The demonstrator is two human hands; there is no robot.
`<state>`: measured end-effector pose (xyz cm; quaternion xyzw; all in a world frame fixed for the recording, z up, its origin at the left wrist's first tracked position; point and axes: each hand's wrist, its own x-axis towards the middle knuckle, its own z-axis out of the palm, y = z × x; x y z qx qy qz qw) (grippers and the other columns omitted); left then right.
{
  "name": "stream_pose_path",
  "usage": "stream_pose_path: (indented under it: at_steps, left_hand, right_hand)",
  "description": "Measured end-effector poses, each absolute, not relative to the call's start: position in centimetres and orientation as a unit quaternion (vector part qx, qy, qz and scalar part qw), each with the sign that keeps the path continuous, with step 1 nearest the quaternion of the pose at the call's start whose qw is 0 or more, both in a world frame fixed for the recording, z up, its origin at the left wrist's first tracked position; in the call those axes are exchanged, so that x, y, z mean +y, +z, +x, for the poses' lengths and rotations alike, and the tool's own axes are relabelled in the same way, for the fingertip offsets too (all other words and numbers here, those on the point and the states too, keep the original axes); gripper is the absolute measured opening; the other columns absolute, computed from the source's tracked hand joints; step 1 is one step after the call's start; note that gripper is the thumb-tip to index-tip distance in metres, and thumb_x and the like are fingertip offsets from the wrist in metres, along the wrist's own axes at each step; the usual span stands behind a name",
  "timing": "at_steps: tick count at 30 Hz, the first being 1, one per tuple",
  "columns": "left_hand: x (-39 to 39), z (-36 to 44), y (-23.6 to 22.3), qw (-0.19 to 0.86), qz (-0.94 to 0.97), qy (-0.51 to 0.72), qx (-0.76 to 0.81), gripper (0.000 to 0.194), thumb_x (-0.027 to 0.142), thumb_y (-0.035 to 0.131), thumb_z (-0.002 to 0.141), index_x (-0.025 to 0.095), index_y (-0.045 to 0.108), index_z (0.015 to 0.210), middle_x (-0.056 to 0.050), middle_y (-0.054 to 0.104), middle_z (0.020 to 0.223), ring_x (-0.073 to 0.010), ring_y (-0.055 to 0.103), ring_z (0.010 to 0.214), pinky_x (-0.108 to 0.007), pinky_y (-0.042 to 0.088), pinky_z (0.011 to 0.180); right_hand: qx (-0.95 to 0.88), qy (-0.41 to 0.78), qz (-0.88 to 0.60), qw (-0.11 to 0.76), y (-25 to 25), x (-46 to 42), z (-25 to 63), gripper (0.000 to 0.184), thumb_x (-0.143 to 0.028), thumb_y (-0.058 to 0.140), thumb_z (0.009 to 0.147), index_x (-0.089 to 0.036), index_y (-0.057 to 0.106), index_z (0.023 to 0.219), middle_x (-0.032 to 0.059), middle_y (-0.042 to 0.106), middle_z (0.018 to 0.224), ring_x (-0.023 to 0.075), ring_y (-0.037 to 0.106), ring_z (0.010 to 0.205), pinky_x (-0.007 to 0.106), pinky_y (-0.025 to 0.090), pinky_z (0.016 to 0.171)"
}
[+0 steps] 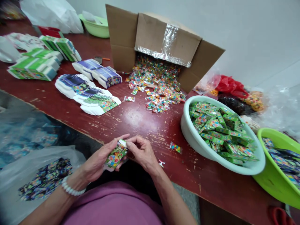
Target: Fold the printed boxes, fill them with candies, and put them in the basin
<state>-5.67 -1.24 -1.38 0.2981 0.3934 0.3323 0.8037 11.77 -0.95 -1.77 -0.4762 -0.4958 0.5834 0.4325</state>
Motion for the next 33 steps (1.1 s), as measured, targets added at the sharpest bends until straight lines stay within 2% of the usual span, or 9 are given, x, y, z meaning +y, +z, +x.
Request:
stream_pose_path:
  at_steps: [3,7,11,17,22,25,28,30,33]
  left_hand:
    - [-1.1,-5.7,-1.4,0.795,0.305,0.335,0.404,0.06,0.056,0.059,0.091,0.027,0.054,0.144,-0.009,0.068,0.096,-0.0137,0.058,0.066,-0.02,0.049,0.048]
    - [-0.9,-5.9,-1.5,0.762,0.332,0.344,0.436,0.058,0.054,0.061,0.091,0.03,0.055,0.143,-0.009,0.068,0.11,-0.0151,0.062,0.075,-0.018,0.048,0.05]
    - [-0.9,-6.1,-1.5,0.755,0.329,0.349,0.448,0.055,0.054,0.058,0.093,0.032,0.055,0.143,-0.01,0.065,0.124,-0.0167,0.063,0.084,-0.019,0.049,0.052]
    - [-1.3,-5.8,-1.9,0.76,0.325,0.358,0.435,0.06,0.058,0.058,0.092,0.033,0.051,0.146,-0.009,0.066,0.122,-0.0158,0.063,0.086,-0.02,0.051,0.057]
    - [-0.8,-5.9,-2.4,0.78,0.302,0.39,0.386,0.056,0.055,0.059,0.093,0.031,0.054,0.144,-0.009,0.064,0.129,-0.0174,0.065,0.098,-0.023,0.054,0.072]
    - [-0.4,-6.6,-2.1,0.778,0.28,0.399,0.396,0.054,0.049,0.067,0.089,0.029,0.056,0.138,-0.007,0.068,0.117,-0.0156,0.067,0.085,-0.024,0.053,0.069]
    - [-0.9,-7.5,-1.7,0.776,0.262,0.401,0.41,0.048,0.047,0.072,0.085,0.025,0.058,0.125,-0.005,0.071,0.098,-0.0171,0.069,0.077,-0.025,0.052,0.066]
    - [-1.7,-7.8,-1.7,0.789,0.251,0.395,0.398,0.046,0.042,0.077,0.083,0.024,0.057,0.12,-0.006,0.072,0.095,-0.02,0.071,0.082,-0.027,0.052,0.071]
    - [-3.4,-8.1,-2.7,0.819,0.209,0.37,0.386,0.044,0.035,0.081,0.079,0.022,0.057,0.113,-0.008,0.072,0.101,-0.0196,0.07,0.083,-0.028,0.05,0.073]
  right_hand:
    - [-0.476,0.578,-0.508,0.426,-2.1,-0.4,11.6,0.029,-0.047,0.073,0.081,-0.018,0.07,0.076,0.0003,0.066,0.064,0.0137,0.058,0.053,0.026,0.045,0.053]
    - [-0.553,0.457,-0.544,0.436,-1.9,0.0,11.1,0.022,-0.037,0.072,0.082,-0.017,0.072,0.072,0.0022,0.068,0.069,0.0149,0.06,0.064,0.026,0.046,0.061]
    - [-0.57,0.498,-0.497,0.424,-1.5,-0.2,10.6,0.024,-0.036,0.063,0.091,-0.018,0.07,0.076,0.0022,0.068,0.074,0.0152,0.061,0.068,0.028,0.049,0.068]
    - [-0.672,0.347,-0.473,0.453,-2.3,-1.3,10.1,0.009,-0.024,0.061,0.092,-0.021,0.07,0.089,0.0053,0.071,0.092,0.0185,0.062,0.087,0.032,0.049,0.081]
    - [-0.597,0.476,-0.483,0.428,-2.3,-0.1,10.3,0.025,-0.034,0.069,0.089,-0.023,0.066,0.111,0.0014,0.071,0.095,0.0127,0.06,0.071,0.025,0.049,0.066]
    - [-0.62,0.459,-0.49,0.406,-2.1,4.0,10.6,0.033,-0.039,0.06,0.094,-0.023,0.062,0.122,0.0038,0.072,0.103,0.0157,0.065,0.081,0.027,0.052,0.071]
    - [-0.722,0.259,-0.57,0.296,-2.1,10.9,10.5,0.034,-0.032,0.051,0.098,-0.017,0.062,0.126,0.0103,0.071,0.117,0.0198,0.066,0.094,0.032,0.053,0.083]
    - [-0.739,0.206,-0.581,0.272,-2.5,15.5,9.9,0.043,-0.02,0.055,0.093,-0.013,0.056,0.136,0.0156,0.059,0.14,0.0255,0.058,0.118,0.04,0.045,0.103]
    - [-0.745,0.191,-0.588,0.251,-3.8,20.1,8.5,0.05,-0.017,0.058,0.089,-0.015,0.053,0.139,0.0157,0.049,0.151,0.0328,0.041,0.136,0.051,0.032,0.113]
